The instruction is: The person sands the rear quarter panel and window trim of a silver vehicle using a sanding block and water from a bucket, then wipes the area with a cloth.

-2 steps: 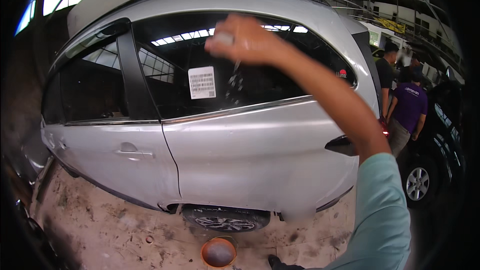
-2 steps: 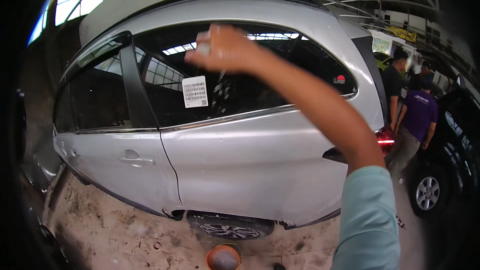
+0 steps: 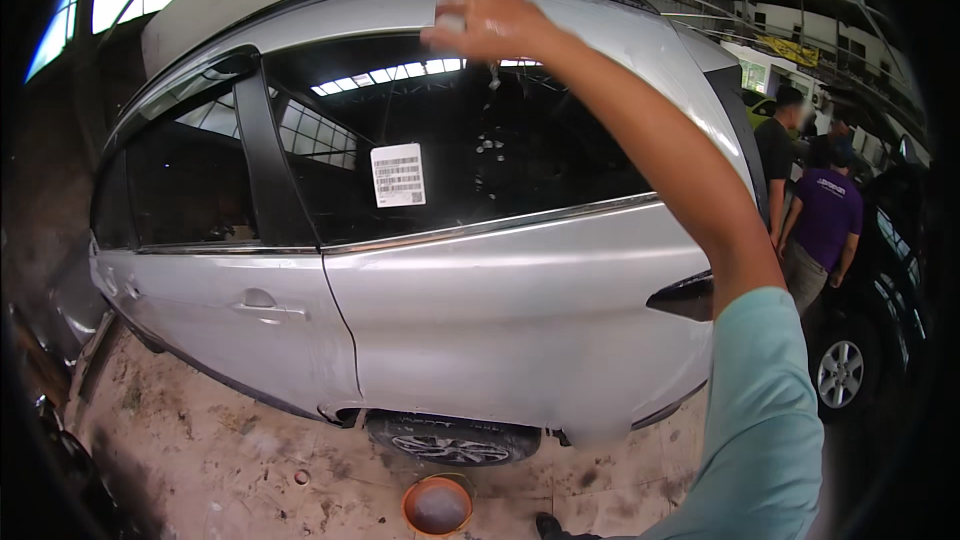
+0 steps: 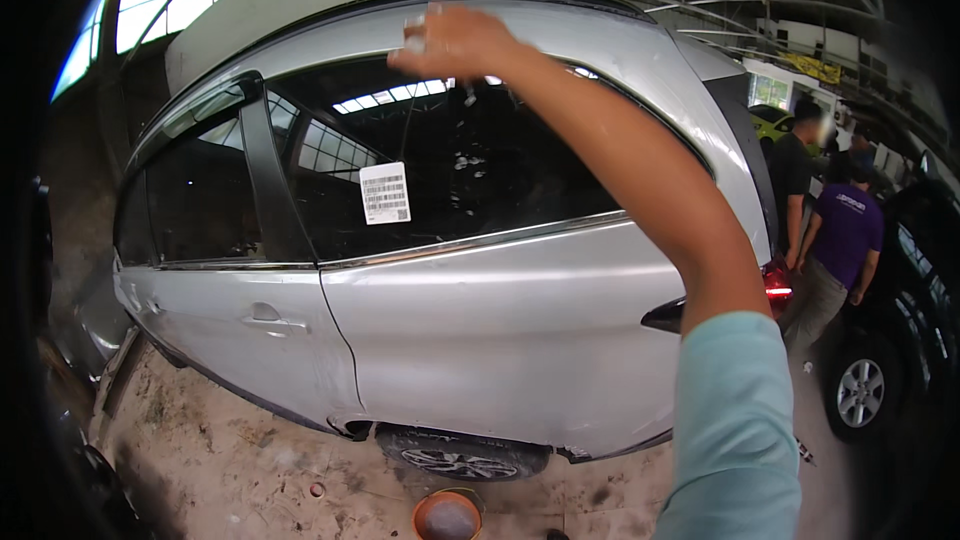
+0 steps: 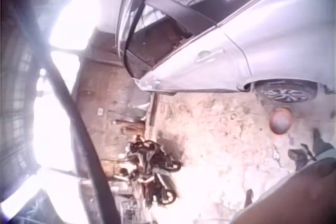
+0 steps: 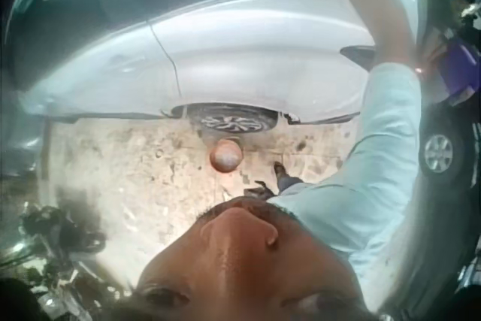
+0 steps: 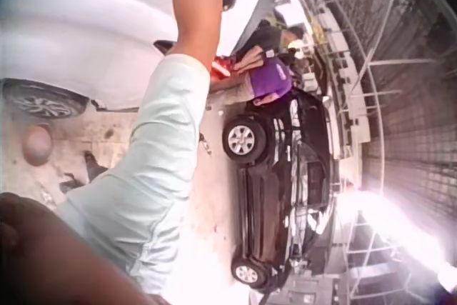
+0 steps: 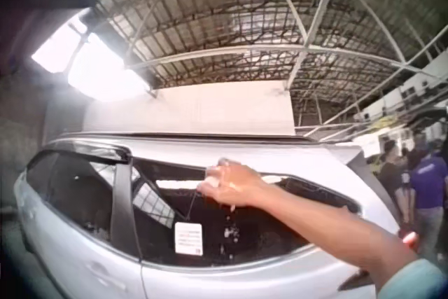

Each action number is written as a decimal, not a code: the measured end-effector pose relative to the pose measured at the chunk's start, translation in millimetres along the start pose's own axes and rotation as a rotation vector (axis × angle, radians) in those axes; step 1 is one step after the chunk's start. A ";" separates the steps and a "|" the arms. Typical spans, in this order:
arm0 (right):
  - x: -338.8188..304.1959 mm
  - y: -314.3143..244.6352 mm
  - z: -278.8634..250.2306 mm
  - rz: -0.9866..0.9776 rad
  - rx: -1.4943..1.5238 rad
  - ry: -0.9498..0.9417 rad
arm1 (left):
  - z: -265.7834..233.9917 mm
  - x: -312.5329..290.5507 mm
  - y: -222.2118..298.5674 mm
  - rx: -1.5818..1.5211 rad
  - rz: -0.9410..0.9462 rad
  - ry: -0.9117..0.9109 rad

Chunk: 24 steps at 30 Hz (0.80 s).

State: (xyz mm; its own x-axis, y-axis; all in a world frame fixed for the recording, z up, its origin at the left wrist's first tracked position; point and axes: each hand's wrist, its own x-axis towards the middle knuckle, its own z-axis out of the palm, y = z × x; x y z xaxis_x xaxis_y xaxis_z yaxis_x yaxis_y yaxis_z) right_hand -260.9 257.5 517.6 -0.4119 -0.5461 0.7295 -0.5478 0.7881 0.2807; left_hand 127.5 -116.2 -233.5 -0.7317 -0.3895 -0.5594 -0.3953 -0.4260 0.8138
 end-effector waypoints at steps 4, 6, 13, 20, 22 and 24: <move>81.8 50.6 53.5 0.000 -0.184 0.054 | 11.5 -2.3 -1.5 -0.012 -0.012 0.065; 96.9 56.3 76.8 -0.012 -0.202 0.037 | 15.2 -13.2 -7.2 -0.024 -0.026 0.117; 89.5 92.1 81.8 -0.106 -0.195 0.003 | 35.4 -49.7 -23.1 -0.050 -0.042 0.261; 67.3 179.6 68.5 -0.104 -0.236 -0.050 | 36.0 -85.9 -45.8 -0.075 -0.068 0.369; 51.8 208.2 69.3 -0.218 -0.251 0.058 | 35.5 -94.2 -54.7 -0.075 -0.078 0.387; 37.0 233.2 66.2 -0.224 -0.294 0.127 | 30.3 -105.6 -61.1 -0.076 -0.080 0.400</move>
State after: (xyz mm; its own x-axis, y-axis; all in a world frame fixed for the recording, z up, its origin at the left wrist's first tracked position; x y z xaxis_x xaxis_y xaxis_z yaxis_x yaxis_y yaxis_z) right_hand -452.2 402.3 568.7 -0.2018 -0.6889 0.6962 -0.3747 0.7111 0.5950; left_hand 212.1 -24.3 -219.5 -0.4209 -0.6327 -0.6500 -0.3895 -0.5211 0.7594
